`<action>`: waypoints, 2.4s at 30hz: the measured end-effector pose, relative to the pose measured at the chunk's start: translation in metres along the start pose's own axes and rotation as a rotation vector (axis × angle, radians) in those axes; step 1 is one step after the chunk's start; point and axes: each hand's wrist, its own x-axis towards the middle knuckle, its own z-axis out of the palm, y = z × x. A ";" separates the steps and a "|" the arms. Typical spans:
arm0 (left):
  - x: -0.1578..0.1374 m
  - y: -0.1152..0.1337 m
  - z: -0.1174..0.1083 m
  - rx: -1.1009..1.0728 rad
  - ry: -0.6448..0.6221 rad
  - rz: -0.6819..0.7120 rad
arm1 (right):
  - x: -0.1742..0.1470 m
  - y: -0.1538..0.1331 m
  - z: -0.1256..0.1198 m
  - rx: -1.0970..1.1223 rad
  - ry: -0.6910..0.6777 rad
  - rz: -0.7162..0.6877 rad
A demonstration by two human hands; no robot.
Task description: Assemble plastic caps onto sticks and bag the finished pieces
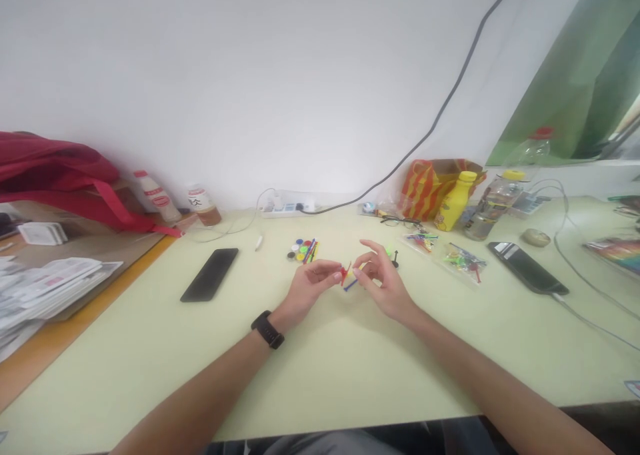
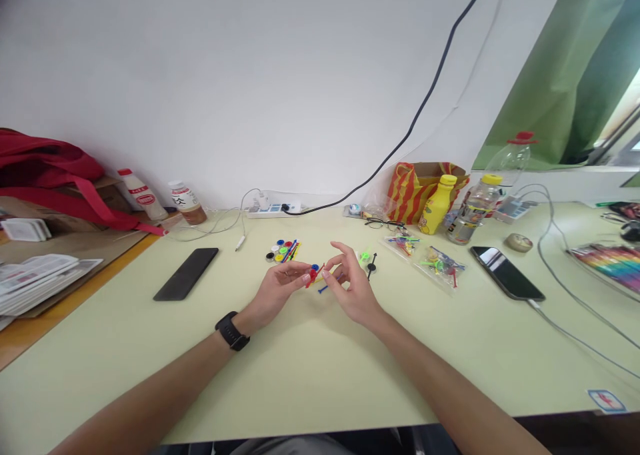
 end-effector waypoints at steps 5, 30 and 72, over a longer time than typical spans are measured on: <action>0.001 -0.002 0.000 0.001 0.007 0.005 | 0.002 0.002 -0.006 0.036 -0.188 0.110; 0.008 0.010 -0.014 -0.505 0.054 -0.175 | 0.010 -0.005 -0.011 0.139 -0.001 0.191; 0.007 0.006 -0.009 -0.458 0.043 -0.208 | 0.009 -0.002 -0.009 0.033 -0.043 0.123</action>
